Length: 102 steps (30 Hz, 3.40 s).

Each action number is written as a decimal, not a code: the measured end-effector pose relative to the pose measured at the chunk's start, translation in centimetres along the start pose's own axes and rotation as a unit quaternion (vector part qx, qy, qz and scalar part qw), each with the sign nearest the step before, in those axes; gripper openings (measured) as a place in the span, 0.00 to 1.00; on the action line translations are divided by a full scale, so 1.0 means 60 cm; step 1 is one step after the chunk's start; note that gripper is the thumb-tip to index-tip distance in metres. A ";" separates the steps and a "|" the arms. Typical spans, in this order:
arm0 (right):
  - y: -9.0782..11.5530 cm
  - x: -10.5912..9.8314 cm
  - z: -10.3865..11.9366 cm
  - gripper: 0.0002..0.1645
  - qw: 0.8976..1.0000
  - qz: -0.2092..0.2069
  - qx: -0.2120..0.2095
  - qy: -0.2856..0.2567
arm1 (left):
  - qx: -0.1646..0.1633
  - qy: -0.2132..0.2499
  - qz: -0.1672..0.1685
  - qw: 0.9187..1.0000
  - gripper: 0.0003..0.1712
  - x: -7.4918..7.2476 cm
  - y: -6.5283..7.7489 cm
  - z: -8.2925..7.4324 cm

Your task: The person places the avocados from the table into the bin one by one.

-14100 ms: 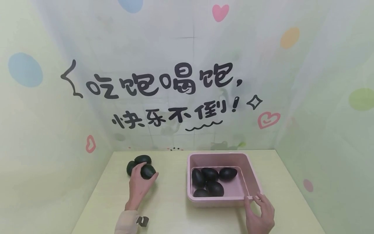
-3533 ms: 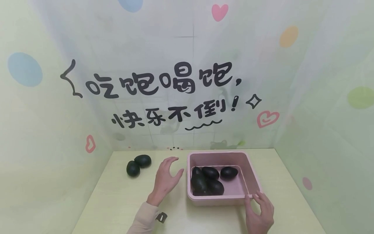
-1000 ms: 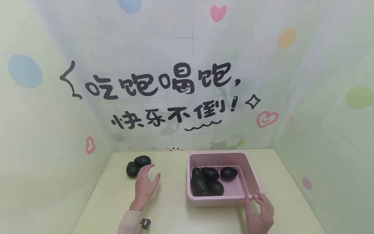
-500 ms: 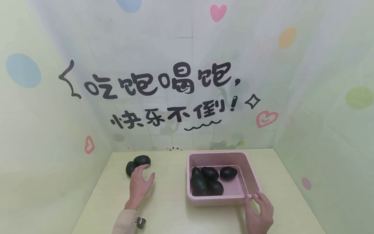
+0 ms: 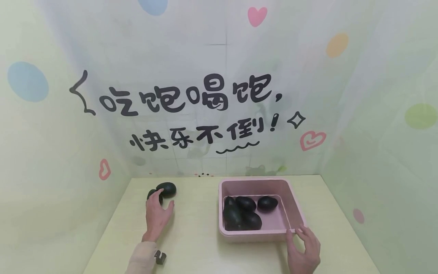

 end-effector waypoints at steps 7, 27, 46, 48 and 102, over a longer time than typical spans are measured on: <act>-0.002 0.000 0.005 0.11 1.000 -0.001 -0.003 0.000 | -0.007 0.002 -0.002 1.000 0.37 0.002 -0.014 0.006; -0.005 0.000 0.015 0.12 1.000 -0.004 -0.003 -0.009 | -0.054 -0.044 -0.013 0.997 0.33 -0.007 -0.030 0.054; 0.007 -0.005 -0.028 0.12 1.000 -0.002 -0.006 -0.003 | -0.102 -0.051 -0.005 0.994 0.36 -0.001 -0.025 0.103; 0.005 -0.003 -0.017 0.12 1.000 -0.002 -0.009 -0.009 | -0.110 -0.047 -0.003 0.993 0.37 -0.001 -0.024 0.107; -0.004 0.001 0.016 0.10 1.000 -0.005 -0.007 -0.018 | -0.157 -0.016 0.040 0.987 0.38 -0.027 0.006 0.104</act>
Point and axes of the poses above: each hand's wrist, its own y-axis away from the middle knuckle, its own x-axis out of the palm, z = x × y, the point moved 6 cm from there along -y, towards the middle knuckle, and after that the axes turned 15 degrees about -z, right-handed, at the moved point
